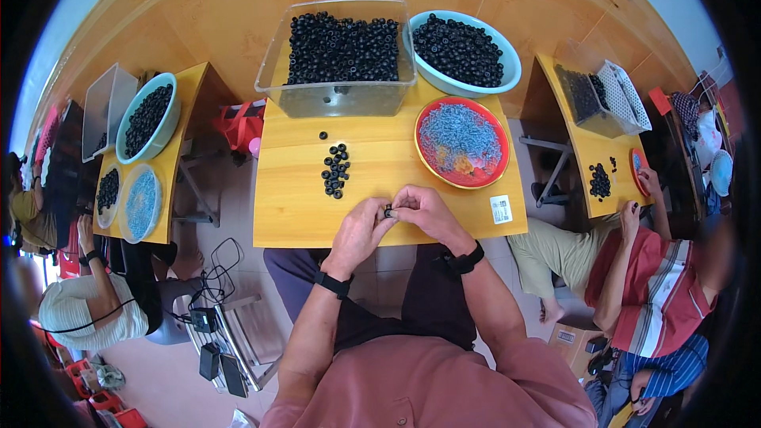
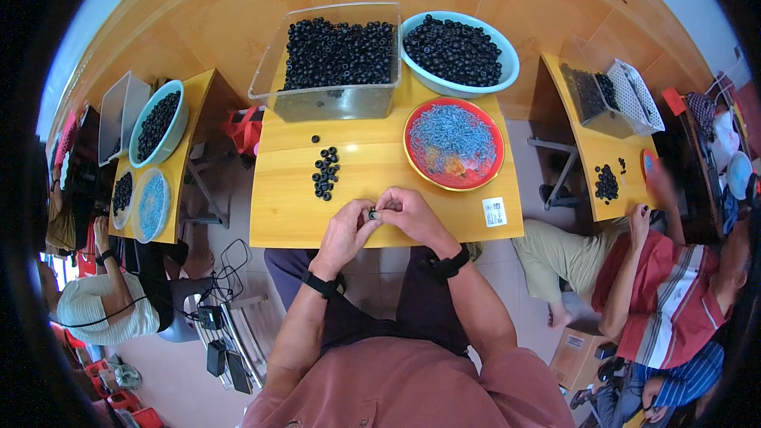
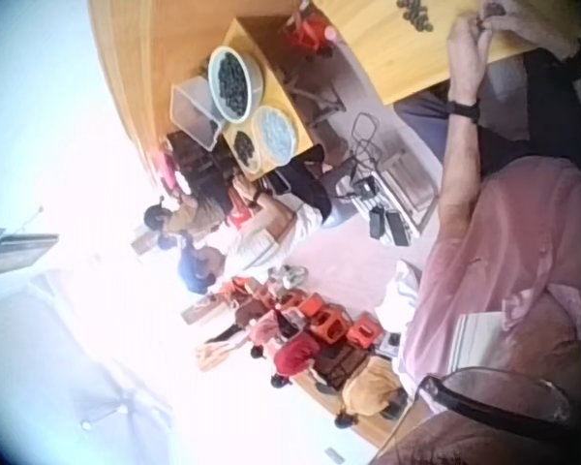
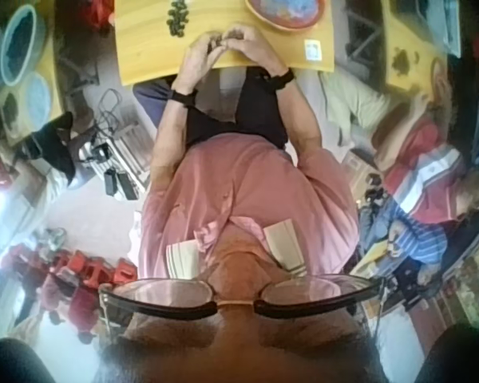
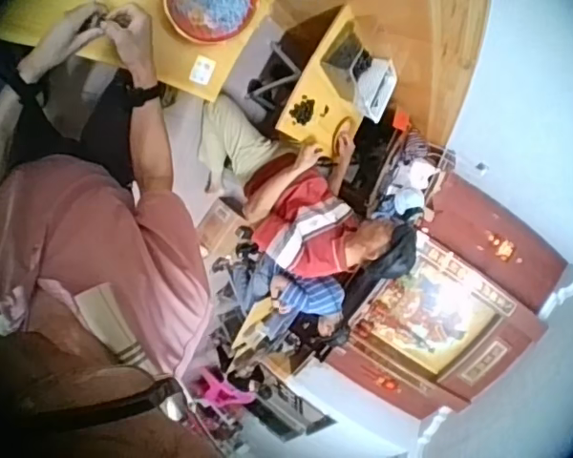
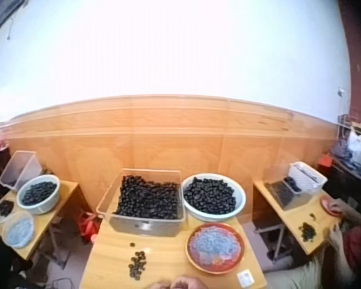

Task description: The recorder is sorting small black plastic parts and blue-green objects from containers at a table.

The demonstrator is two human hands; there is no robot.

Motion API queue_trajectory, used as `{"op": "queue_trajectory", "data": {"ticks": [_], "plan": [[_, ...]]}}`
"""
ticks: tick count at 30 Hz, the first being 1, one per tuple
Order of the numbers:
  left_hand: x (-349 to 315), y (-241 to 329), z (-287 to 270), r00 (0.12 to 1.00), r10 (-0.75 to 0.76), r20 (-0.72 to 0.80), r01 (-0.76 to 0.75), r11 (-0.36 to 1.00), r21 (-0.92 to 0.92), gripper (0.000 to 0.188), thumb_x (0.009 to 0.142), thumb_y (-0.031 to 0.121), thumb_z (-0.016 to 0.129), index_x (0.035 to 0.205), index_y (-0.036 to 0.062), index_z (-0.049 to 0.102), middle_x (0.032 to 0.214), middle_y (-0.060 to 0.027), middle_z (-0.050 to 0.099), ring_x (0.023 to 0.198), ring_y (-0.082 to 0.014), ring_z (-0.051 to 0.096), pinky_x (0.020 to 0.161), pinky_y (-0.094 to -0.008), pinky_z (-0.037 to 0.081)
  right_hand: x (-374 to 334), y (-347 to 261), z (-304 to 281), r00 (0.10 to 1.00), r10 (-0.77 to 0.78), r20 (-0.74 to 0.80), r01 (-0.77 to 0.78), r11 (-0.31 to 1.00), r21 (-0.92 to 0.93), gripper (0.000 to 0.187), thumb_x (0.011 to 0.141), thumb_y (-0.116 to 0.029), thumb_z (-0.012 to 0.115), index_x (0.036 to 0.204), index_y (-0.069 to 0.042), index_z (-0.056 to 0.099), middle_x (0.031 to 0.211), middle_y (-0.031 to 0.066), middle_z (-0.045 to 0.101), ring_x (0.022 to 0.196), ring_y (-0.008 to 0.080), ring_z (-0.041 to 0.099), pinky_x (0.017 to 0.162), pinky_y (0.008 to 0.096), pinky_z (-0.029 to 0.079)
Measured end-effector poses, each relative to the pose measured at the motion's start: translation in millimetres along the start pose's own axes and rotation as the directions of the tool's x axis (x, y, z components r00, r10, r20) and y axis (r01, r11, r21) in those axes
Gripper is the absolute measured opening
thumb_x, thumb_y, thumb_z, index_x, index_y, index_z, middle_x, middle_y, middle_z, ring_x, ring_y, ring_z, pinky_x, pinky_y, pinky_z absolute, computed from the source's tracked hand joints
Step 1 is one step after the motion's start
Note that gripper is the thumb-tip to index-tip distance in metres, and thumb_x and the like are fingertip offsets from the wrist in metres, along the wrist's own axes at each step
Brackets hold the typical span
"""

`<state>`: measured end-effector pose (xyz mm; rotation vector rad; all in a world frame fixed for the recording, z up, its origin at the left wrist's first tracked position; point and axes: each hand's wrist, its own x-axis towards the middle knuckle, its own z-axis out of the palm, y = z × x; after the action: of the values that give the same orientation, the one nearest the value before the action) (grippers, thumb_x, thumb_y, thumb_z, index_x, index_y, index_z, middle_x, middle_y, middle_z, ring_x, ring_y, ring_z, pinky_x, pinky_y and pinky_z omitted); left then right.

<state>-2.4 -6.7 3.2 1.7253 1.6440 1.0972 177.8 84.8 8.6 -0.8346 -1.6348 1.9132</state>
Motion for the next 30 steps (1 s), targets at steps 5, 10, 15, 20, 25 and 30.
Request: {"op": "queue_trajectory", "data": {"ticks": [5,10,15,20,25,30], "plan": [[0.5,3.4,1.2,0.995,0.095,0.02,-0.097,0.988,0.121,0.031,0.096,0.023,0.074,0.107,-0.0004,0.058,0.09,-0.0211,0.062,0.084,-0.042,0.063,0.074,-0.0475,0.051,6.9,12.5,-8.8,0.999,-0.021,0.05,0.022,1.0,-0.006,0.008,0.09,-0.006,0.072,0.096,-0.002,0.068,0.088,0.0009,0.069,0.08,0.0069,0.063,0.073,0.0243,0.051],[3.1,11.6,-2.6,0.993,0.115,0.04,-0.12,0.983,0.141,0.028,0.095,0.022,0.074,0.103,-0.0003,0.058,0.088,-0.0221,0.06,0.084,-0.0432,0.061,0.074,-0.05,0.05,10.5,11.2,-9.7,0.995,0.022,0.095,-0.019,0.999,-0.034,0.008,0.091,-0.003,0.071,0.097,-0.001,0.066,0.088,0.0008,0.068,0.081,0.0075,0.064,0.075,0.0245,0.052],[2.2,7.1,-1.0,0.988,0.153,0.012,-0.153,0.979,0.135,0.025,0.095,0.019,0.072,0.101,-0.0003,0.059,0.089,-0.0228,0.062,0.088,-0.0432,0.063,0.077,-0.0504,0.051,11.5,10.6,-6.4,0.995,0.024,0.094,-0.025,1.0,0.014,0.009,0.091,-0.003,0.07,0.097,-0.001,0.064,0.089,0.0022,0.069,0.082,0.0082,0.065,0.075,0.0252,0.052],[0.0,4.3,-1.1,0.994,0.098,0.052,-0.104,0.985,0.134,0.024,0.093,0.016,0.072,0.108,-0.001,0.063,0.096,-0.0242,0.065,0.092,-0.0446,0.064,0.08,-0.0496,0.052,11.0,9.1,-4.8,0.996,0.041,0.08,-0.04,0.999,-0.016,0.009,0.091,-0.004,0.069,0.097,0.0,0.064,0.088,0.0033,0.069,0.082,0.0088,0.065,0.075,0.0257,0.053],[0.1,-0.1,-0.1,0.992,0.114,0.062,-0.122,0.98,0.157,0.023,0.093,0.015,0.072,0.106,-0.0007,0.062,0.095,-0.0248,0.065,0.092,-0.0455,0.064,0.08,-0.0508,0.052,11.6,12.7,-3.2,0.998,0.024,0.059,-0.021,0.999,-0.049,0.009,0.089,-0.004,0.069,0.097,0.0,0.065,0.088,0.0036,0.07,0.081,0.0092,0.066,0.075,0.0261,0.053],[0.1,1.4,-0.2,0.992,0.106,0.072,-0.118,0.977,0.178,0.024,0.096,0.02,0.069,0.103,-0.0003,0.058,0.09,-0.0242,0.063,0.091,-0.0436,0.063,0.081,-0.0516,0.052,13.4,10.3,-5.5,0.998,0.032,0.063,-0.026,0.995,-0.101,0.008,0.088,-0.004,0.07,0.095,-0.001,0.068,0.088,0.0033,0.071,0.081,0.0092,0.066,0.076,0.026,0.053]]}}
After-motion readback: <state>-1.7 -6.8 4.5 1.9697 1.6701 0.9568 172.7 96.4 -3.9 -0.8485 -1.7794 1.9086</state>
